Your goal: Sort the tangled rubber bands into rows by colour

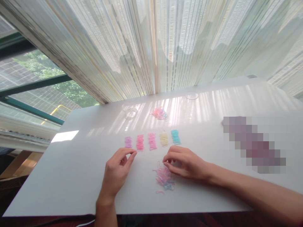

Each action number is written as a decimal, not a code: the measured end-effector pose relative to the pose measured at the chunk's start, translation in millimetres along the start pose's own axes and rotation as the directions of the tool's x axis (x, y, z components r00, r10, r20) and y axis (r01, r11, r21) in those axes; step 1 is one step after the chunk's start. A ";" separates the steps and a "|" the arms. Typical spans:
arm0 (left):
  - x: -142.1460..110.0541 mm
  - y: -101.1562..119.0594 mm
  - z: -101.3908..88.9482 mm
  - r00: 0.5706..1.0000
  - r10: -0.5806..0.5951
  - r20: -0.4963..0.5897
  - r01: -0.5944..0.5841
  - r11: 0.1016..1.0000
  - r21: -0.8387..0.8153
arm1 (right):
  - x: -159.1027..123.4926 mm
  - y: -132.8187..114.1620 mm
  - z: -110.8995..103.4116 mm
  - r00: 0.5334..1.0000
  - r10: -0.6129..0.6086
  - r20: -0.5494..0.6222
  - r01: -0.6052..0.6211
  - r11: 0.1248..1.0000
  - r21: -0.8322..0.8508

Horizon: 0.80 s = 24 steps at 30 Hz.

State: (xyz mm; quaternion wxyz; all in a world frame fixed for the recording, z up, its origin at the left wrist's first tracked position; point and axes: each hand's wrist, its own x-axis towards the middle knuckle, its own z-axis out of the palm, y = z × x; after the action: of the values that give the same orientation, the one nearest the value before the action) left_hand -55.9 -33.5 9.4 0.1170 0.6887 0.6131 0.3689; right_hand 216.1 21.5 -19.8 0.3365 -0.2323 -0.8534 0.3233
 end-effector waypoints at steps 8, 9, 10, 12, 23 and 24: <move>8.3 -13.0 2.8 1.000 0.023 0.016 -0.024 0.997 0.069 | 0.8 0.0 -0.4 1.000 0.002 0.017 -0.002 1.000 -0.005; 8.1 -13.3 4.8 1.000 0.019 0.019 -0.021 0.997 0.074 | 0.9 -0.2 -0.6 1.000 0.001 0.020 -0.001 1.000 -0.007; 7.7 -13.5 6.4 1.000 0.019 0.020 -0.020 0.997 0.076 | 0.9 -0.4 -0.8 1.000 0.001 0.025 0.000 1.000 -0.010; 6.7 -14.3 8.8 1.000 0.022 0.016 -0.023 0.997 0.074 | 1.1 -0.6 -1.3 0.999 0.004 0.039 -0.004 1.000 -0.015; 4.8 -9.5 9.6 0.999 0.045 -0.017 -0.045 0.999 -0.010 | 1.5 -0.9 -2.4 0.998 0.013 0.063 -0.013 1.000 -0.009; 5.4 -5.5 9.7 0.998 0.061 -0.035 -0.062 0.998 -0.022 | 1.4 -0.8 -2.2 0.998 0.015 0.065 -0.014 1.000 -0.009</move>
State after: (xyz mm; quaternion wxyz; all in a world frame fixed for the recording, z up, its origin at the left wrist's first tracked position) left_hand -53.9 -24.4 1.3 0.1031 0.6996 0.5893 0.3908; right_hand 216.6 22.7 -17.4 0.3053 -0.2295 -0.8635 0.3293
